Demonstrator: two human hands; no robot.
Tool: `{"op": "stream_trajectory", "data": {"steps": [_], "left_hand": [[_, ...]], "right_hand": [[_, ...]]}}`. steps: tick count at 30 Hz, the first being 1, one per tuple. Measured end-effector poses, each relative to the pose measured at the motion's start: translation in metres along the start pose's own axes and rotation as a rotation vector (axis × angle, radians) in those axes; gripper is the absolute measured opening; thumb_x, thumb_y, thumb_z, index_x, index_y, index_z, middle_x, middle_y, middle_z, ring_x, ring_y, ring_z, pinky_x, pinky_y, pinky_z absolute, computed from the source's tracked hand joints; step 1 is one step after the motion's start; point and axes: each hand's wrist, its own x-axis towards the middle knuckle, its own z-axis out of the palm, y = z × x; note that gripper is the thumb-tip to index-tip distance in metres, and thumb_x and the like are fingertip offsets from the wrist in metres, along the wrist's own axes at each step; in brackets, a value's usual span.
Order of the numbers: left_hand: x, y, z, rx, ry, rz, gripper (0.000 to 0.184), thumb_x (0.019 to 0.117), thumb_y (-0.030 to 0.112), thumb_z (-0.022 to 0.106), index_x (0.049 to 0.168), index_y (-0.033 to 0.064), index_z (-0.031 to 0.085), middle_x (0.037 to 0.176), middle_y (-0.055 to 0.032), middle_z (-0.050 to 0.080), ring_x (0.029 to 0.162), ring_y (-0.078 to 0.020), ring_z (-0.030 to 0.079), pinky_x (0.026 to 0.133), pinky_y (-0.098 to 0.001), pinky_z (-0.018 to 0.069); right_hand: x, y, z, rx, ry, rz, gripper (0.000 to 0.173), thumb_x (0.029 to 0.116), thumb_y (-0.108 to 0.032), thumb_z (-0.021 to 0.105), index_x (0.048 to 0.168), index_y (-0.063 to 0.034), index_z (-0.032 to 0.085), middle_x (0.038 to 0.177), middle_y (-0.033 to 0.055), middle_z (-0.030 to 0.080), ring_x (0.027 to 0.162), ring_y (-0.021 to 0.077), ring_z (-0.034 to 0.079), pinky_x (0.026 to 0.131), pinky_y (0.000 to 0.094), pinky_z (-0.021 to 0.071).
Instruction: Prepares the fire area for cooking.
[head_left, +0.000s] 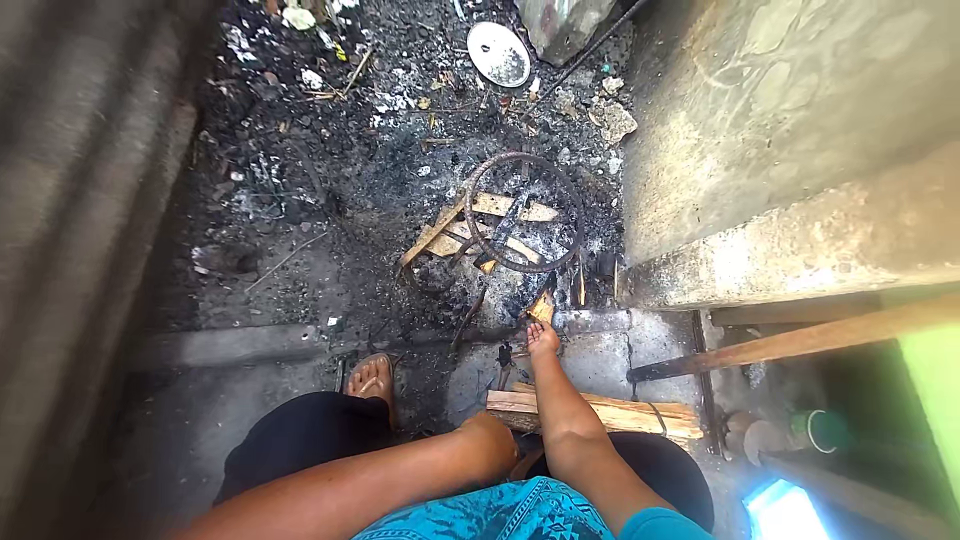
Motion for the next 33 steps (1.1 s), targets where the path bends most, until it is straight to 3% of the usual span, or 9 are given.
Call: {"op": "stream_trajectory", "data": {"steps": [10, 16, 18, 21, 24, 27, 28, 30, 33], "left_hand": [[0.005, -0.013, -0.024, -0.021, 0.036, 0.029, 0.027, 0.1024, 0.011, 0.052, 0.126, -0.0001, 0.061, 0.115, -0.0248, 0.067, 0.107, -0.046, 0.065, 0.081, -0.0652, 0.0516], [0.009, -0.015, -0.023, 0.007, 0.038, 0.054, 0.029, 0.1035, 0.007, 0.047, 0.128, -0.0001, 0.06, 0.122, -0.0243, 0.065, 0.11, -0.0451, 0.064, 0.083, -0.0641, 0.052], [0.01, -0.017, -0.022, 0.012, 0.045, 0.055, 0.029, 0.1032, 0.007, 0.048, 0.128, -0.0002, 0.061, 0.122, -0.0241, 0.065, 0.109, -0.045, 0.065, 0.083, -0.0638, 0.0523], [0.013, -0.018, -0.023, 0.014, 0.036, 0.042, 0.029, 0.1031, 0.007, 0.048, 0.128, 0.0012, 0.061, 0.119, -0.0234, 0.066, 0.107, -0.0441, 0.066, 0.082, -0.0625, 0.0531], [0.016, -0.017, -0.026, 0.004, 0.01, 0.041, 0.029, 0.1041, 0.008, 0.047, 0.129, 0.0018, 0.061, 0.119, -0.024, 0.066, 0.108, -0.0449, 0.065, 0.083, -0.0631, 0.0527], [0.019, -0.016, -0.029, -0.001, -0.023, 0.022, 0.026, 0.104, 0.009, 0.048, 0.121, -0.0014, 0.064, 0.118, -0.025, 0.066, 0.109, -0.0454, 0.065, 0.084, -0.0642, 0.0519], [0.018, -0.014, -0.031, 0.006, -0.042, 0.009, 0.024, 0.1032, 0.009, 0.049, 0.114, -0.0036, 0.065, 0.115, -0.0253, 0.067, 0.107, -0.045, 0.065, 0.083, -0.0638, 0.0521], [0.017, -0.011, -0.035, 0.017, -0.088, -0.006, 0.022, 0.103, 0.008, 0.049, 0.103, -0.0053, 0.066, 0.11, -0.0248, 0.067, 0.104, -0.0436, 0.066, 0.08, -0.062, 0.0522], [0.015, -0.009, -0.042, -0.024, -0.129, -0.009, 0.025, 0.1049, 0.008, 0.046, 0.105, -0.0059, 0.066, 0.111, -0.025, 0.068, 0.106, -0.0437, 0.066, 0.083, -0.0622, 0.0517]], "right_hand": [[-0.002, 0.011, -0.022, -0.088, -0.163, -0.093, 0.033, 0.1083, -0.014, 0.052, 0.139, -0.0036, 0.046, 0.115, 0.0138, 0.062, 0.084, 0.0181, 0.063, 0.07, 0.031, 0.0538], [-0.013, 0.003, 0.034, -0.149, -0.289, -0.141, 0.029, 0.1065, -0.011, 0.054, 0.134, -0.0022, 0.051, 0.108, 0.0129, 0.065, 0.077, 0.0164, 0.063, 0.065, 0.0303, 0.0528], [-0.021, -0.002, 0.063, -0.164, -0.343, -0.099, 0.031, 0.108, -0.013, 0.051, 0.137, -0.0033, 0.049, 0.115, 0.0144, 0.064, 0.083, 0.0191, 0.064, 0.068, 0.0332, 0.054], [-0.025, -0.01, 0.084, -0.212, -0.392, 0.02, 0.041, 0.1106, -0.031, 0.047, 0.143, -0.0062, 0.048, 0.13, 0.0159, 0.064, 0.096, 0.0241, 0.067, 0.076, 0.0386, 0.0545], [-0.014, -0.024, 0.075, -0.311, -0.292, -0.027, 0.037, 0.1112, -0.029, 0.042, 0.135, -0.0031, 0.055, 0.118, 0.0159, 0.068, 0.084, 0.0224, 0.065, 0.069, 0.0365, 0.0517], [0.008, -0.048, 0.05, -0.46, -0.139, -0.222, 0.032, 0.1111, -0.021, 0.042, 0.132, -0.0003, 0.055, 0.102, 0.0143, 0.062, 0.071, 0.0201, 0.057, 0.061, 0.0352, 0.0489], [0.019, -0.059, 0.041, -0.527, -0.081, -0.289, 0.033, 0.111, -0.021, 0.042, 0.133, -0.0003, 0.055, 0.103, 0.015, 0.06, 0.074, 0.0218, 0.057, 0.064, 0.0374, 0.0504], [0.043, -0.083, 0.025, -0.698, 0.024, -0.417, 0.036, 0.1102, -0.022, 0.045, 0.134, 0.0005, 0.059, 0.118, 0.0219, 0.064, 0.094, 0.0298, 0.065, 0.081, 0.0467, 0.055], [0.076, -0.118, 0.013, -0.996, 0.079, -0.588, 0.033, 0.1079, -0.021, 0.049, 0.128, -0.0012, 0.067, 0.131, 0.0217, 0.066, 0.125, 0.0337, 0.061, 0.108, 0.0515, 0.0467]]}}
